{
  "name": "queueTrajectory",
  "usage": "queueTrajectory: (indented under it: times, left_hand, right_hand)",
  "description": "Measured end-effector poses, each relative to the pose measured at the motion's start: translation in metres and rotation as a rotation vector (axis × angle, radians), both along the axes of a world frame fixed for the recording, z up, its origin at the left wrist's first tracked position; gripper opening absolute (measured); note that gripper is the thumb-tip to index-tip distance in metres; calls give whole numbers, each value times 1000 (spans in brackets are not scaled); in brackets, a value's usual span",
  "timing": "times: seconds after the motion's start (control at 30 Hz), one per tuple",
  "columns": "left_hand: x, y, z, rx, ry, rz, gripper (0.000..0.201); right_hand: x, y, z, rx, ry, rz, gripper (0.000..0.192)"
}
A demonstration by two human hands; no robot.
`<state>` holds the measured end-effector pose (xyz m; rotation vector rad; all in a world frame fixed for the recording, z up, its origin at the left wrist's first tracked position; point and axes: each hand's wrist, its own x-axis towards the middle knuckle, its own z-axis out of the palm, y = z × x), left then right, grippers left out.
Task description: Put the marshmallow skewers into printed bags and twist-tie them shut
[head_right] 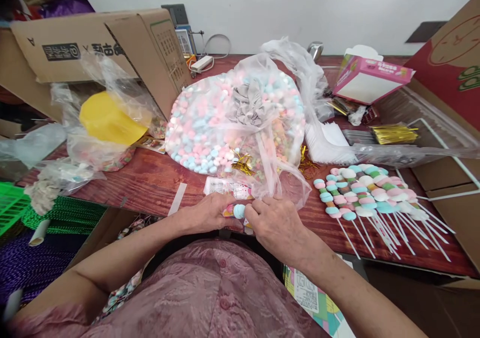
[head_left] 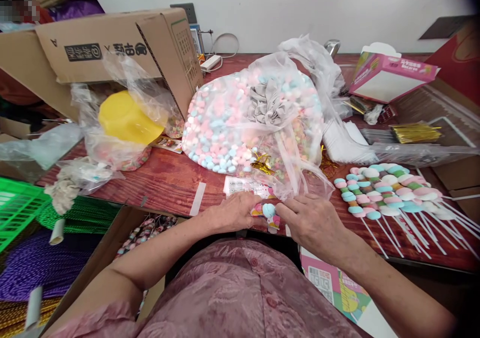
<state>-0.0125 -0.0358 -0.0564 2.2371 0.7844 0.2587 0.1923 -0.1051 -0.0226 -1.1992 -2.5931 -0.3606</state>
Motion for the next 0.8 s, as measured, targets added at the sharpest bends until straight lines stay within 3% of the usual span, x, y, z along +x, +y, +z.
queueTrajectory:
  times: [0.27,0.47,0.63,0.8]
  left_hand:
    - [9,-3,3,-187,-121,-47,29]
    - [17,-2,-1,-315,-135,-13,5]
    - [12,2,7,-344,-197,111,25]
    - [13,2,11,-367,-232,48,33]
  right_hand:
    - [-5,21,-9,-181,-11,102,11]
    - [-20,26,-5,-295,-83,124,8]
    - [6,34,14,-185,97,24,15]
    - [17,34,9,-90,174,58,24]
